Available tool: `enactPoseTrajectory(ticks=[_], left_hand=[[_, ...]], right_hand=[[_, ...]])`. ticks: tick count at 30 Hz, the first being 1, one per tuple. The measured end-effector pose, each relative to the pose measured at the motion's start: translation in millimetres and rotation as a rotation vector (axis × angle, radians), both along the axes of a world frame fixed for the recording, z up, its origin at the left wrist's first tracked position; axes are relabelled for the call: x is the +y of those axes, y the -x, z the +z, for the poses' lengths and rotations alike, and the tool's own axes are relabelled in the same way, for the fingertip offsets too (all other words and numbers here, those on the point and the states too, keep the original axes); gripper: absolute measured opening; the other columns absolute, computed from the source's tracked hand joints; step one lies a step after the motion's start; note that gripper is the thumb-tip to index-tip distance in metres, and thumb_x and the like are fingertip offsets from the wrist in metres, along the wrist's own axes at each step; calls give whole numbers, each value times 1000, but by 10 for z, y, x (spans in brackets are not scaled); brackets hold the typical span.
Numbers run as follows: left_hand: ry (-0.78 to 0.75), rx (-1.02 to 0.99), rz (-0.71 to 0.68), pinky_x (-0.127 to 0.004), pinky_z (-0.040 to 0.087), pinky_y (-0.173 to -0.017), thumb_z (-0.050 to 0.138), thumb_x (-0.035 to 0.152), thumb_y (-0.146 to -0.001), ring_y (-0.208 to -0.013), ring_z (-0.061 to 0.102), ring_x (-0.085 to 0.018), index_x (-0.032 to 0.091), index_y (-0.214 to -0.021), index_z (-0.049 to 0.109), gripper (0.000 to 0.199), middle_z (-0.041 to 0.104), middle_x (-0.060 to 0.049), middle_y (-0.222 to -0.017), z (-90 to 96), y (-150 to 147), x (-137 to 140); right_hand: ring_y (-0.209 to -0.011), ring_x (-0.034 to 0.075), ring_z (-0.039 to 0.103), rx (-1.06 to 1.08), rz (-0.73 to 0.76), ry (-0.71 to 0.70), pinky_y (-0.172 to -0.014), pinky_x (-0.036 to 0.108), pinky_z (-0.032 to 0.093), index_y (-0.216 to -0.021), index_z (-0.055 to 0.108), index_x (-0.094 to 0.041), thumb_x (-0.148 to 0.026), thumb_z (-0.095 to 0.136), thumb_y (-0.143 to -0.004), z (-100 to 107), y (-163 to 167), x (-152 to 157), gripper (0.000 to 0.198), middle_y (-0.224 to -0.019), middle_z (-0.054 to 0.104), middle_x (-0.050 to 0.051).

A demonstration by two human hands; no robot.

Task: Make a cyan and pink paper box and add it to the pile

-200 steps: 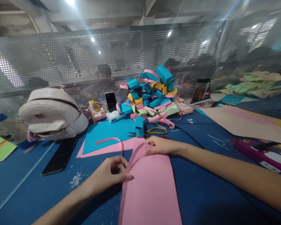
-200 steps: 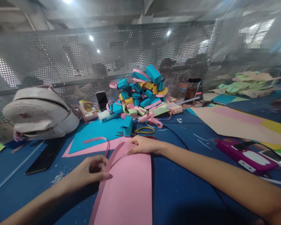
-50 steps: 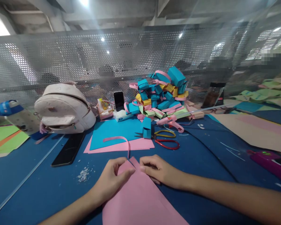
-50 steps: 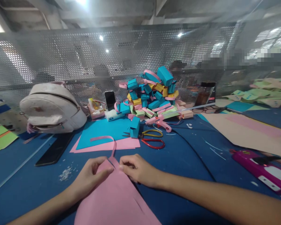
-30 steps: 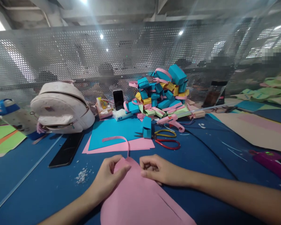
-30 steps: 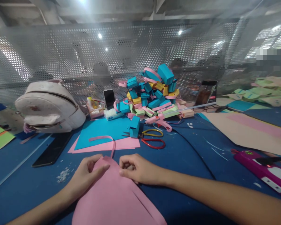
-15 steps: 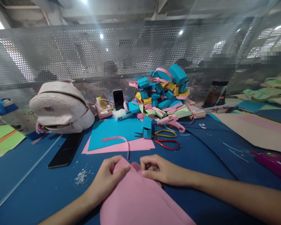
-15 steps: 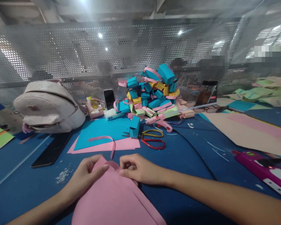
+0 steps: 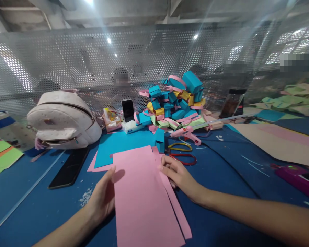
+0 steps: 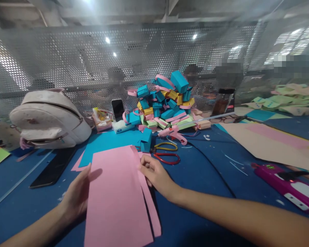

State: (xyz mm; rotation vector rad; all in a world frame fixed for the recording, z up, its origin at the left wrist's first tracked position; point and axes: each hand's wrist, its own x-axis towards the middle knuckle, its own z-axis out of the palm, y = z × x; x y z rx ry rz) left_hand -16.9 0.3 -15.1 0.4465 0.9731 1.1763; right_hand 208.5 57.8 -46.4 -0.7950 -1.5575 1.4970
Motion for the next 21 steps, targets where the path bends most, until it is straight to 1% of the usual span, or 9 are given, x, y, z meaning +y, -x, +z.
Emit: enactPoseTrajectory(ticks=[1, 3, 6, 7, 9, 12, 16, 18, 21], left_hand=[[4, 27, 11, -32, 58, -66, 83, 36, -61, -75, 72, -24, 16, -87, 66, 37, 73, -6, -83, -7, -6, -7], [-24, 137, -45, -32, 58, -66, 83, 30, -62, -76, 72, -25, 16, -94, 67, 38, 75, -7, -88, -22, -35, -29], [-185, 408, -151, -37, 58, -78, 81, 33, -68, -93, 70, -30, 17, -110, 66, 47, 74, -10, -105, -60, -94, -63], [-233, 499, -155, -38, 57, -81, 80, 35, -70, -98, 69, -31, 17, -112, 66, 49, 73, -11, -109, -76, -104, -68], [-287, 660, -115, -38, 55, -85, 78, 40, -71, -104, 67, -32, 17, -112, 67, 48, 72, -11, -112, -108, -99, -63], [-308, 813, -100, -36, 55, -86, 76, 43, -74, -106, 66, -33, 17, -112, 68, 46, 72, -10, -112, -144, -43, -37], [-309, 842, -87, -36, 55, -86, 73, 43, -77, -108, 65, -32, 17, -116, 66, 48, 71, -10, -115, -157, 18, -17], [-311, 833, -76, -36, 55, -88, 73, 43, -77, -110, 64, -32, 17, -116, 65, 48, 70, -9, -117, -154, 17, -16], [-312, 806, -56, -35, 55, -89, 75, 42, -76, -110, 64, -31, 18, -115, 66, 46, 70, -8, -117, -144, -5, -17]], right_hand=[[-38, 5, 33, -4, 3, -12, -38, 18, 23, -72, 39, -21, -44, 59, -87, 6, 0, -2, 35, -53, 36, -10], [-37, 4, 34, -16, 16, -23, -38, 18, 23, -72, 38, -21, -44, 59, -88, 21, 1, -11, 35, -54, 35, -10], [-37, 4, 37, -72, 47, -21, -38, 18, 25, -73, 39, -21, -46, 59, -87, 43, 2, -35, 36, -56, 37, -10], [-37, 5, 38, -94, 57, -23, -38, 18, 26, -73, 39, -21, -47, 58, -87, 48, 1, -42, 36, -56, 37, -10], [-39, 5, 38, -127, 79, -39, -38, 18, 27, -73, 42, -20, -49, 56, -88, 52, -2, -50, 35, -57, 38, -9], [-43, 6, 36, -166, 122, -87, -40, 19, 26, -73, 47, -18, -48, 55, -87, 58, -3, -50, 34, -57, 39, -7], [-51, 8, 36, -166, 161, -145, -47, 22, 27, -68, 51, -16, -46, 58, -85, 67, -2, -36, 34, -58, 41, -5], [-50, 8, 34, -151, 180, -132, -47, 22, 26, -71, 53, -16, -47, 57, -86, 60, -5, -25, 35, -57, 40, -5], [-47, 8, 31, -126, 177, -93, -45, 22, 23, -71, 50, -17, -50, 56, -87, 33, -10, -7, 37, -55, 38, -7]])
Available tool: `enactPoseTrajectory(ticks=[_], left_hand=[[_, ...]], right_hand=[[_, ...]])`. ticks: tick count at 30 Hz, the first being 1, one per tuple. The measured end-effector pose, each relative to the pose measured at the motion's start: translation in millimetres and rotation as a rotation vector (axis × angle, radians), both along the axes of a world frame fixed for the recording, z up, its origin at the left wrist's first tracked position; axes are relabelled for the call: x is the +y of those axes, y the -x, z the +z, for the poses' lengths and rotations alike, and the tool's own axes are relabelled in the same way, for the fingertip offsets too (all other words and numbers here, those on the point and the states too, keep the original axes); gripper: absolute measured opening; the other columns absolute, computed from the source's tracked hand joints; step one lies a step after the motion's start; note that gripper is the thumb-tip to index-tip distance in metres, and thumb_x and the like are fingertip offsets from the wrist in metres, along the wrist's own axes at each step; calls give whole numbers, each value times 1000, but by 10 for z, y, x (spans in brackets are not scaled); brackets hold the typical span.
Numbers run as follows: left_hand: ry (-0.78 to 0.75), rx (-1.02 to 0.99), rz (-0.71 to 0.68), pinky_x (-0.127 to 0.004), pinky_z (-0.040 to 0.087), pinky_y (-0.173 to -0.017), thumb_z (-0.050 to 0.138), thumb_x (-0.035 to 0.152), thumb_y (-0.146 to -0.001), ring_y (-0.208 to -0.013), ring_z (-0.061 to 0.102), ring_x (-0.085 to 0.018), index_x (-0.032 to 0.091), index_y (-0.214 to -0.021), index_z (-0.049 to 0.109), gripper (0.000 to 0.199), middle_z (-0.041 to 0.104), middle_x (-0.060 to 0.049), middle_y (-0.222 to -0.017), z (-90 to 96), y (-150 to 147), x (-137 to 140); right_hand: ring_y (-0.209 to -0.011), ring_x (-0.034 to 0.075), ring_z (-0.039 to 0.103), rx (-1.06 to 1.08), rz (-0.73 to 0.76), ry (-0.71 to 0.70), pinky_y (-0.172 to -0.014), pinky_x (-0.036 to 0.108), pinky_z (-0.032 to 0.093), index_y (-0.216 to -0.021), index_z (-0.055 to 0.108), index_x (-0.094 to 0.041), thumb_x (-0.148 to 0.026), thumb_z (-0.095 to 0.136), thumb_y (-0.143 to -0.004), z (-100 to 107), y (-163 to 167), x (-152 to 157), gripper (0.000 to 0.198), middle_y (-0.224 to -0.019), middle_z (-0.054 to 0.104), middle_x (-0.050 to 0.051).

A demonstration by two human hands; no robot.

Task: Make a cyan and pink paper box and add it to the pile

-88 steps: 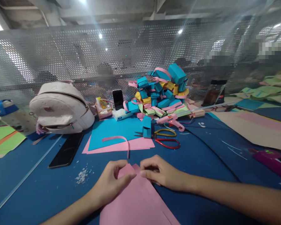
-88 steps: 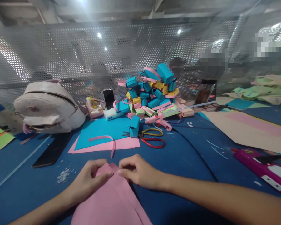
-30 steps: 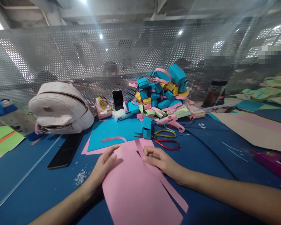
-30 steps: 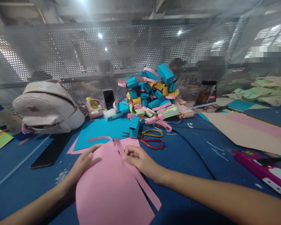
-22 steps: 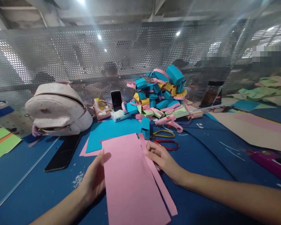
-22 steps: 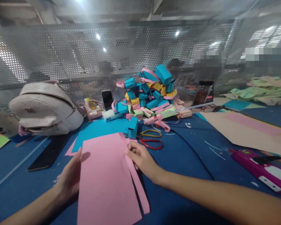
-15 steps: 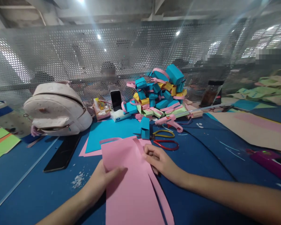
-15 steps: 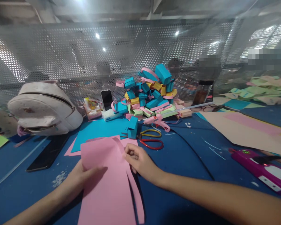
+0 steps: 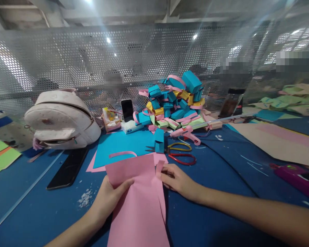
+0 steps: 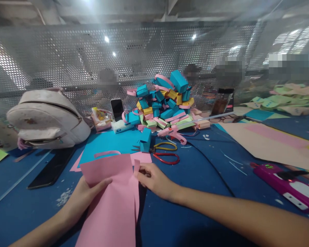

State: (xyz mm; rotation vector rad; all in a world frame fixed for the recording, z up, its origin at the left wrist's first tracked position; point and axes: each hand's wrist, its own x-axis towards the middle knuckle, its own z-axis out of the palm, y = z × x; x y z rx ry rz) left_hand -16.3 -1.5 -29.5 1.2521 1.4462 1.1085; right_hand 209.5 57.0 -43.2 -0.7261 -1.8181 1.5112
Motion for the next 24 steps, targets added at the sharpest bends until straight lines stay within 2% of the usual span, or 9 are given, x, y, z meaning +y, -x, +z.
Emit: enactPoseTrajectory(ticks=[7, 13, 16, 24], left_hand=[[-11, -12, 34, -34, 55, -87, 75, 41, -76, -109, 65, -30, 18, -113, 67, 44, 71, -8, -116, -9, -5, -18], [-33, 17, 61, -33, 56, -86, 74, 43, -77, -109, 65, -30, 16, -116, 65, 49, 70, -9, -118, -46, 25, -23], [-40, 21, 71, -33, 55, -87, 74, 44, -76, -110, 64, -30, 16, -115, 65, 49, 69, -9, -119, -43, 18, -19], [-41, -26, 104, -31, 56, -84, 73, 44, -78, -109, 64, -28, 17, -119, 60, 51, 69, -8, -120, -50, -13, -59]], right_hand=[[-48, 8, 33, 21, -49, 98, -43, 21, 21, -74, 47, -18, -55, 57, -86, -7, 19, -7, 40, -56, 38, -7], [-52, 8, 37, 0, 12, 17, -47, 21, 27, -75, 49, -17, -55, 56, -87, 30, 9, -21, 40, -62, 42, -5], [-51, 8, 37, 30, 3, 11, -46, 21, 26, -73, 48, -17, -52, 58, -87, 23, 8, -10, 39, -61, 40, -5], [-44, 5, 26, 99, 8, 161, -40, 21, 17, -77, 43, -19, -49, 57, -89, -28, 30, 1, 35, -59, 39, -8]])
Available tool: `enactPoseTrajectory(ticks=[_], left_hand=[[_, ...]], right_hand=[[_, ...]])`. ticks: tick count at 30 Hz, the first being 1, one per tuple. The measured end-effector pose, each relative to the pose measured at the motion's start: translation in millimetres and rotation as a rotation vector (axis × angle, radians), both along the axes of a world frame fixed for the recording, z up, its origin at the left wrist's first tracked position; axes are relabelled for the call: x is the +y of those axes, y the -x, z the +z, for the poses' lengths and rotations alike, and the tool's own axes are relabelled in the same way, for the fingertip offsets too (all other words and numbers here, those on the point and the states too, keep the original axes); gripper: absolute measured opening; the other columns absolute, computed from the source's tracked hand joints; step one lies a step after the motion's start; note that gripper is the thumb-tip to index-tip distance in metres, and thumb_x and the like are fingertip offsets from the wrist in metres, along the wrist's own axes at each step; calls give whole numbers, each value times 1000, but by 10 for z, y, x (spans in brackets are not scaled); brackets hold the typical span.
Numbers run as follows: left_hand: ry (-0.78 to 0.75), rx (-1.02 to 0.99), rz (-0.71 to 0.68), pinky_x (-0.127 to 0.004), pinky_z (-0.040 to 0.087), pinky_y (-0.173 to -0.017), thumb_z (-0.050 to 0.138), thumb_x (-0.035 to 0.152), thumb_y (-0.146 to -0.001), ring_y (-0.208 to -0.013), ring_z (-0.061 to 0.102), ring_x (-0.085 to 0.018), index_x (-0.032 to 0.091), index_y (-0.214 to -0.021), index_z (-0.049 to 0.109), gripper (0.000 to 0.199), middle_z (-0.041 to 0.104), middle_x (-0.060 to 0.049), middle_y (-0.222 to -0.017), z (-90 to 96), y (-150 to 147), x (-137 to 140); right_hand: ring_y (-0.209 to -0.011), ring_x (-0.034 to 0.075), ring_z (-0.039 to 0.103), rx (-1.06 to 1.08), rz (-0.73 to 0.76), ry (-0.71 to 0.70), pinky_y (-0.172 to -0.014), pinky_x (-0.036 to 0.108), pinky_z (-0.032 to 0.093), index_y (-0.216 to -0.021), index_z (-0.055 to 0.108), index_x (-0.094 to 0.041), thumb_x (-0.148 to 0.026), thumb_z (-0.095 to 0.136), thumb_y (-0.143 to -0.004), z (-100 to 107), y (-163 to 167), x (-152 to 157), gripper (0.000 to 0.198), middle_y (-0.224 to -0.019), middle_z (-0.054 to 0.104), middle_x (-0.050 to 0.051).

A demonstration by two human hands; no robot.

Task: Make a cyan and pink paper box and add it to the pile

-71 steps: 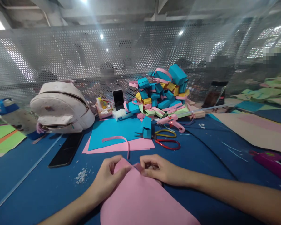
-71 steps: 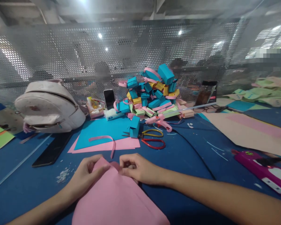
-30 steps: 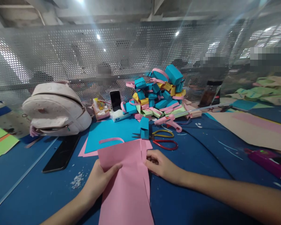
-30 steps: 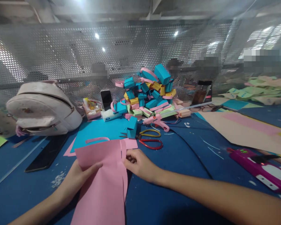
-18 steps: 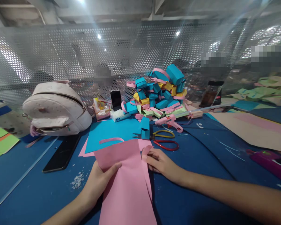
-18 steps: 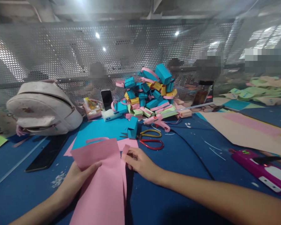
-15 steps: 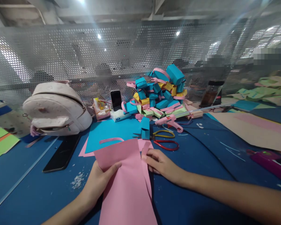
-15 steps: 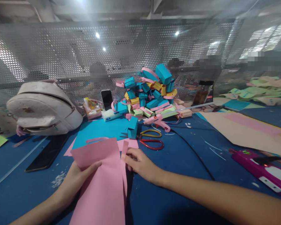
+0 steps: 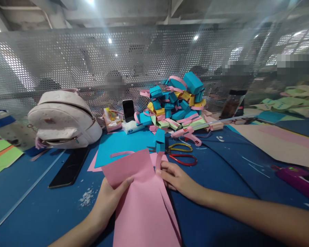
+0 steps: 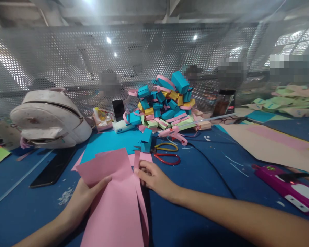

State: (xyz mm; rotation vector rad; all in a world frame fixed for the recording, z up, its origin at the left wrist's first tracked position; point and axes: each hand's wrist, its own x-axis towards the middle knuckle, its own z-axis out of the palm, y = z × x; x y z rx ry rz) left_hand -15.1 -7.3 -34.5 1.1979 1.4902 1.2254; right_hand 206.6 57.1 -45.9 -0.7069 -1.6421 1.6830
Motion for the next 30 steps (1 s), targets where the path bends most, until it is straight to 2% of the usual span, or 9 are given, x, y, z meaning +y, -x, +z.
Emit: enactPoseTrajectory(ticks=[3, 8, 17, 21, 24, 30], left_hand=[[-9, 7, 3, -32, 55, -85, 72, 44, -78, -109, 65, -29, 16, -117, 62, 49, 69, -9, -120, -8, 3, 4], [-4, 8, 25, -32, 55, -85, 73, 44, -77, -109, 64, -29, 16, -117, 62, 50, 68, -10, -120, -15, 7, 12], [-1, -33, 25, -33, 55, -85, 74, 43, -76, -109, 64, -30, 15, -118, 61, 52, 68, -11, -120, -20, -6, 17], [-19, -28, 42, -34, 55, -86, 73, 44, -77, -110, 64, -30, 15, -119, 61, 52, 68, -10, -120, -30, 9, 1], [-19, -48, 40, -34, 55, -86, 73, 43, -78, -108, 64, -30, 15, -119, 61, 51, 68, -10, -120, -35, 12, 0], [-11, -76, 32, -31, 56, -84, 73, 43, -77, -109, 64, -28, 17, -117, 62, 49, 68, -8, -120, -17, -1, 15]], right_hand=[[-45, 6, 29, -27, 26, -38, -41, 20, 18, -74, 38, -21, -46, 57, -90, 20, -8, -4, 35, -57, 37, -8], [-50, 7, 37, -41, -25, -94, -44, 20, 24, -73, 41, -20, -43, 61, -87, 28, -14, 16, 33, -60, 38, -7], [-46, 6, 31, -26, -53, -39, -43, 22, 18, -74, 40, -20, -41, 58, -88, -19, -3, 18, 31, -59, 38, -8], [-50, 7, 28, -59, -10, -132, -46, 22, 20, -72, 37, -21, -38, 57, -88, 42, -13, -14, 32, -59, 31, -9], [-53, 8, 28, -79, -15, -188, -48, 22, 21, -70, 39, -20, -36, 59, -87, 74, -12, -17, 31, -61, 32, -8], [-47, 6, 30, -31, -43, -95, -43, 21, 20, -72, 39, -20, -42, 62, -85, 8, -5, 20, 34, -61, 35, -8]])
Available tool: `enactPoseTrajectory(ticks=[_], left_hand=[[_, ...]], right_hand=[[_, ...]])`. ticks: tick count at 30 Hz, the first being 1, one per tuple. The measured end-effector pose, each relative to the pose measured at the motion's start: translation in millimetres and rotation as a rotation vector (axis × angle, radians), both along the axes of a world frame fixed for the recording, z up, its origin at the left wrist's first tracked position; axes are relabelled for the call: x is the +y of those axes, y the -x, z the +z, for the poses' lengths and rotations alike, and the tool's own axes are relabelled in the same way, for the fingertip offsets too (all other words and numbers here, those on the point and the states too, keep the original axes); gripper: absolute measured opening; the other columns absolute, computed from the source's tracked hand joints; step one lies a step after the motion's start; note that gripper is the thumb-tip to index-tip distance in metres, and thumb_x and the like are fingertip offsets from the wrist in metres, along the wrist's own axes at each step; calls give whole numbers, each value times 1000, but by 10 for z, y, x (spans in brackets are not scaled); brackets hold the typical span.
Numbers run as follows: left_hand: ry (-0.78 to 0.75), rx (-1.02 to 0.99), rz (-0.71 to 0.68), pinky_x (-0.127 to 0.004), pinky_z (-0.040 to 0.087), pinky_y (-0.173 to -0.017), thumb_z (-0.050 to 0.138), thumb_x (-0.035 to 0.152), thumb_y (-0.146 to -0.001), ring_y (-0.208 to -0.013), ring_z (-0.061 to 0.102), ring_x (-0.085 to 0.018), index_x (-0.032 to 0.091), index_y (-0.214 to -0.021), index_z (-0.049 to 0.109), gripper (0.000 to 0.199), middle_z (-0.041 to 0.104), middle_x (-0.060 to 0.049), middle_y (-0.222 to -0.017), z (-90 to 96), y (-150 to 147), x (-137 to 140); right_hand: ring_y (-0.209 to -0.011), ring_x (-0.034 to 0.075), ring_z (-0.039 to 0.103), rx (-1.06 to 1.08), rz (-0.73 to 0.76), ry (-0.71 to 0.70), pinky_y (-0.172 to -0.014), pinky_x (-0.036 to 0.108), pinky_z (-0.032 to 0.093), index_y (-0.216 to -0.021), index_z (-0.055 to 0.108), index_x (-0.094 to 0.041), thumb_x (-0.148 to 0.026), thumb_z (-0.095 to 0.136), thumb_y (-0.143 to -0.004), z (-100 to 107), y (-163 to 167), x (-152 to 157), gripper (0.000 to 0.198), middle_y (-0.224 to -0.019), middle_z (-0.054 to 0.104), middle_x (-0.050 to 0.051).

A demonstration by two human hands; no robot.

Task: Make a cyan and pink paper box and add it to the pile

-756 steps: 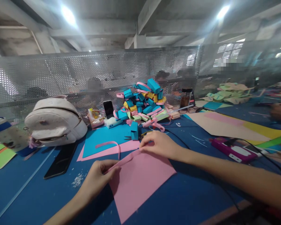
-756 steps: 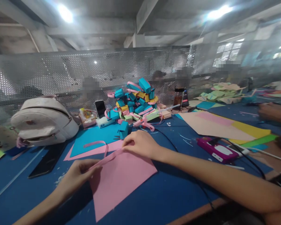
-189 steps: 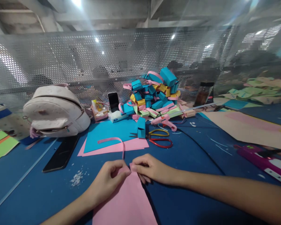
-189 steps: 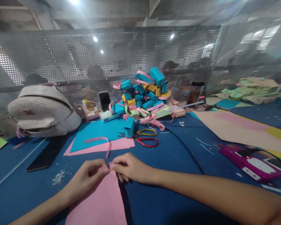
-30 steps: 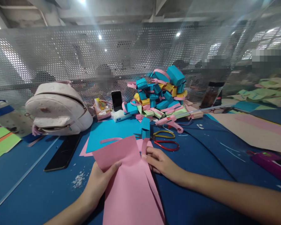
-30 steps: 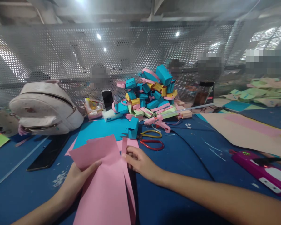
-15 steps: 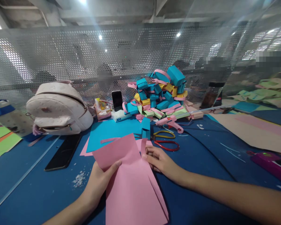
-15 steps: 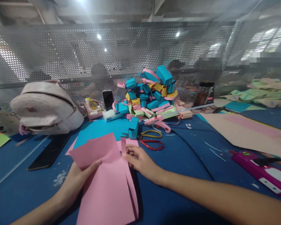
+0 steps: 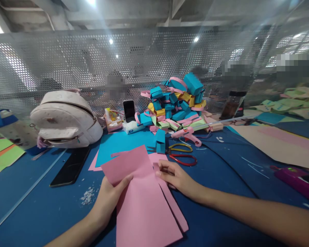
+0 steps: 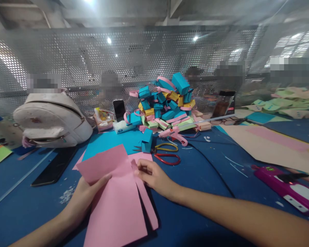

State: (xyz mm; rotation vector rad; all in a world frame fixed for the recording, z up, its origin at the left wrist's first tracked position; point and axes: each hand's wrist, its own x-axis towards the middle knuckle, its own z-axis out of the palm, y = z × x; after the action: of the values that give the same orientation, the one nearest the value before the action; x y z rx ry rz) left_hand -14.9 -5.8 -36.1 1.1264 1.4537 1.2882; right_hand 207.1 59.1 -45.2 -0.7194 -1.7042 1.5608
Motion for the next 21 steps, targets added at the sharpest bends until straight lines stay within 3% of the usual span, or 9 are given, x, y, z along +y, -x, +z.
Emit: enactPoseTrajectory(ticks=[7, 15, 21], left_hand=[[9, -38, 15, -34, 56, -85, 73, 44, -77, -108, 66, -30, 16, -117, 64, 49, 68, -9, -121, 7, 5, -23], [6, -49, 19, -36, 56, -85, 74, 43, -76, -108, 65, -31, 14, -116, 65, 50, 69, -13, -119, 20, -4, -17], [35, -97, -87, -35, 56, -83, 77, 44, -73, -104, 67, -32, 13, -116, 63, 55, 70, -14, -115, 79, -78, -91]], right_hand=[[-40, 5, 31, -57, -25, 19, -39, 20, 20, -76, 42, -20, -48, 59, -86, -13, -9, 6, 35, -55, 45, -7], [-39, 4, 29, -27, -22, 35, -39, 20, 18, -75, 42, -20, -49, 56, -88, -43, 0, 17, 36, -56, 44, -8], [-44, 6, 30, -2, -20, 23, -40, 20, 21, -76, 45, -19, -53, 52, -89, -49, 4, 32, 37, -60, 40, -7]])
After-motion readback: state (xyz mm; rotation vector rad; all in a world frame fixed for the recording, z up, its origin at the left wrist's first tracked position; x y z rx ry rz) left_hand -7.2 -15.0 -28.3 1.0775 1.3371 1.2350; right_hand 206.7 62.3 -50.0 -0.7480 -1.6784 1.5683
